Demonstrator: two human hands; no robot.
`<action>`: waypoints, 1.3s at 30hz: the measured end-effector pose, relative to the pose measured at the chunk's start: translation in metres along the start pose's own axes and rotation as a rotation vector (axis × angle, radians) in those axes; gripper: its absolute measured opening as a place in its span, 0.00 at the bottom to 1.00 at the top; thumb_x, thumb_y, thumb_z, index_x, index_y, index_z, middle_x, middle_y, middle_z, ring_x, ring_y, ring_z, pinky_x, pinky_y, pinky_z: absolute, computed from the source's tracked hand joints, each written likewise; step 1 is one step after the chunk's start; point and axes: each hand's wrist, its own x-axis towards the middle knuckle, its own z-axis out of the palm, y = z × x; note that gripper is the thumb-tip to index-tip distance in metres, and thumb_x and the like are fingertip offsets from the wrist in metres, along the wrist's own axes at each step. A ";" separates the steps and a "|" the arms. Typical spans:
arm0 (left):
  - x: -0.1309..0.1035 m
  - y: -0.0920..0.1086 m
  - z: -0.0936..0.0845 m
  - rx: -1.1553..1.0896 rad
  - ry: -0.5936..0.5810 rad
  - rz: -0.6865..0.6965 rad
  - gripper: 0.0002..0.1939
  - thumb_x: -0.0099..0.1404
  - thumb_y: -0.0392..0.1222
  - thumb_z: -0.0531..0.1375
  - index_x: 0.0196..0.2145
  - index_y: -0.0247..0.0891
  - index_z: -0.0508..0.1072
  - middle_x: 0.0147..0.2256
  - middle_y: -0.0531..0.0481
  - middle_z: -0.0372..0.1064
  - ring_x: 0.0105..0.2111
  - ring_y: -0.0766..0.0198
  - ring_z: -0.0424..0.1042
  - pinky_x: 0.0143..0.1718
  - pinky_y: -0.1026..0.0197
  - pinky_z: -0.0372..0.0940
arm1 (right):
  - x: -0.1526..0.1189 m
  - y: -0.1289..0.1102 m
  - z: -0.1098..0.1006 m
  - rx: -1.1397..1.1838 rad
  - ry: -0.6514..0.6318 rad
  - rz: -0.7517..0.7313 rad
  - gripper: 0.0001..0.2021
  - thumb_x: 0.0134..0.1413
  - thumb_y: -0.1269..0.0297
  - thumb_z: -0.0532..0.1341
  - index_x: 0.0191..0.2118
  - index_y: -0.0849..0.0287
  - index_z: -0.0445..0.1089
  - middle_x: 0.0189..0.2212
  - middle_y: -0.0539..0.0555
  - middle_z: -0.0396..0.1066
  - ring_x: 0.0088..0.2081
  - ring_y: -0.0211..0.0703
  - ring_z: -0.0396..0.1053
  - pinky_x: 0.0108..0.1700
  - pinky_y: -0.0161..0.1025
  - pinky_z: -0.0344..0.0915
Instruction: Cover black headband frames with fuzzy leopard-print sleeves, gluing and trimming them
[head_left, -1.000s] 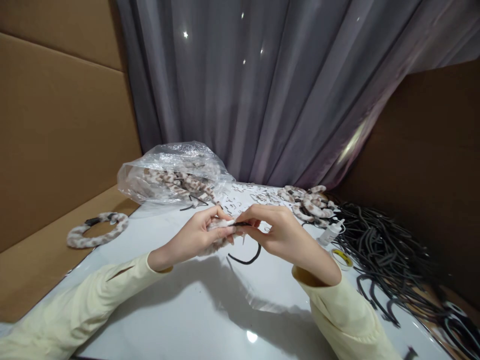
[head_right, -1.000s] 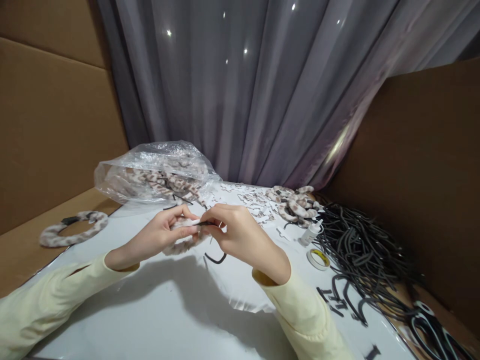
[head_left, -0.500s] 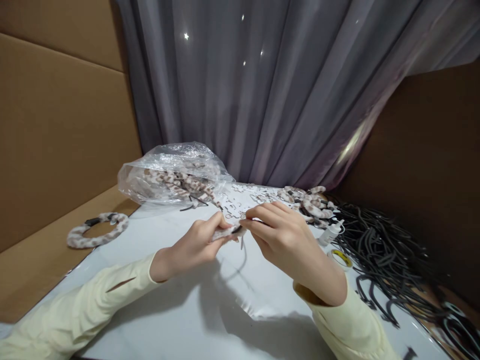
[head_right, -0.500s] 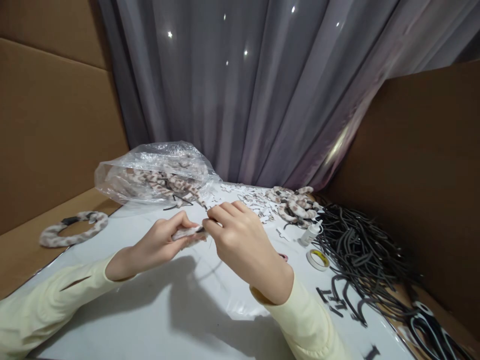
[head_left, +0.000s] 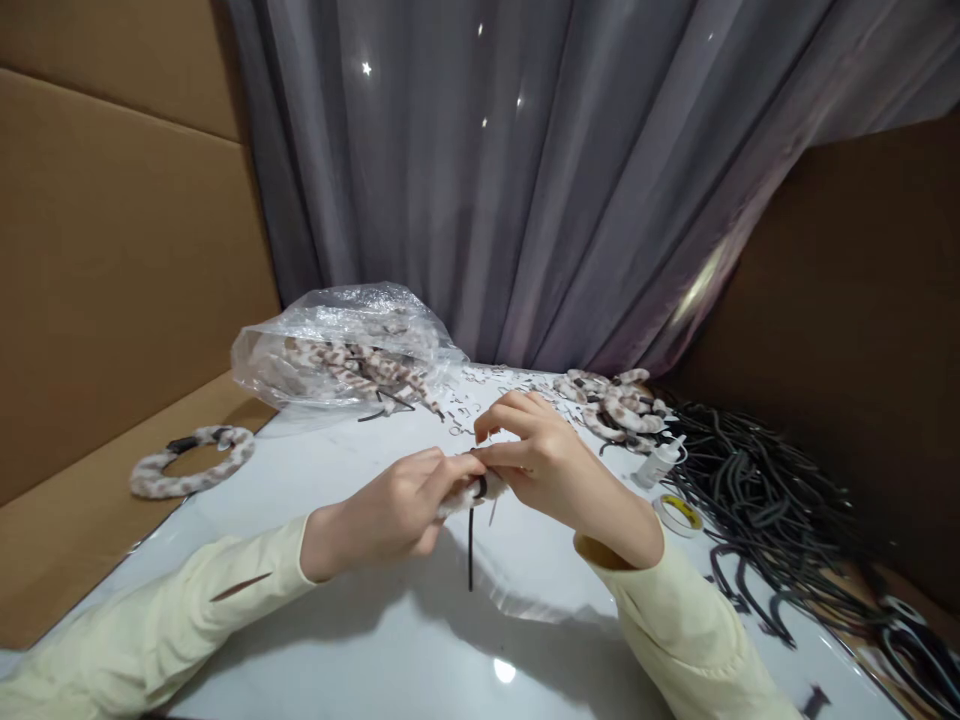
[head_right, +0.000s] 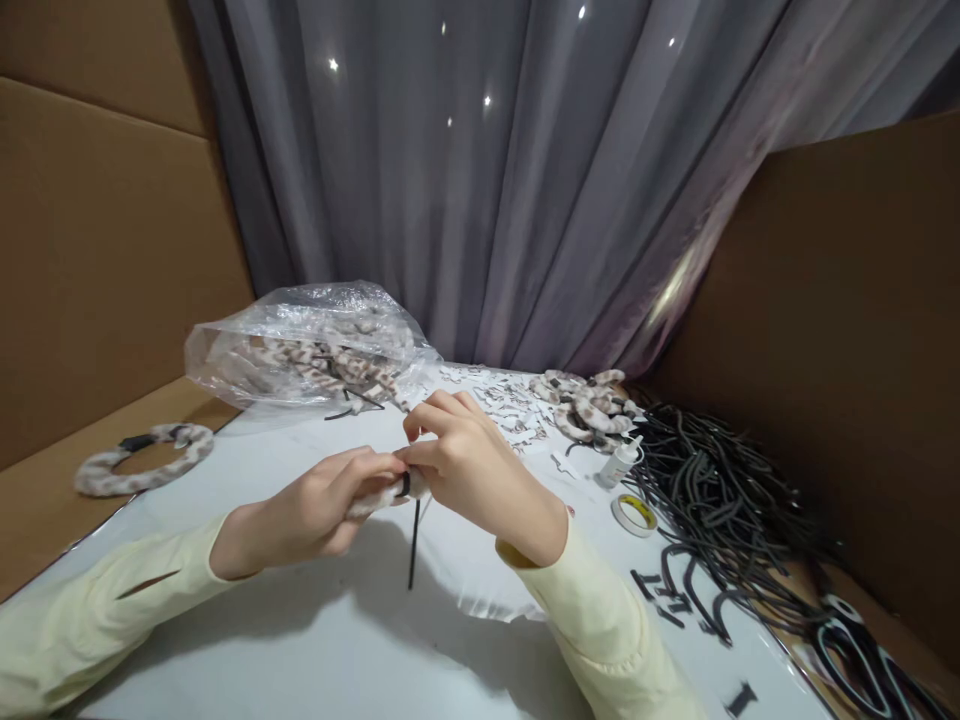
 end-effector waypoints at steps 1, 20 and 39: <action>0.000 0.000 0.000 0.006 0.009 0.029 0.26 0.47 0.22 0.46 0.45 0.36 0.57 0.28 0.50 0.63 0.26 0.65 0.63 0.27 0.64 0.62 | 0.000 0.001 0.000 0.020 0.003 -0.004 0.12 0.56 0.75 0.55 0.30 0.57 0.75 0.30 0.54 0.69 0.34 0.40 0.61 0.36 0.40 0.54; 0.021 -0.008 -0.007 -0.798 0.126 -0.933 0.12 0.57 0.46 0.60 0.27 0.36 0.63 0.21 0.56 0.60 0.23 0.69 0.59 0.25 0.66 0.54 | 0.001 -0.016 -0.011 0.152 0.049 0.384 0.08 0.55 0.67 0.59 0.29 0.62 0.73 0.20 0.50 0.65 0.21 0.31 0.58 0.25 0.31 0.53; 0.022 -0.021 -0.015 -1.408 0.107 -1.160 0.09 0.54 0.39 0.63 0.24 0.31 0.67 0.21 0.56 0.56 0.19 0.75 0.54 0.21 0.72 0.55 | 0.014 -0.007 0.028 0.928 -0.441 0.832 0.09 0.57 0.68 0.50 0.35 0.64 0.66 0.10 0.43 0.60 0.08 0.28 0.52 0.11 0.26 0.50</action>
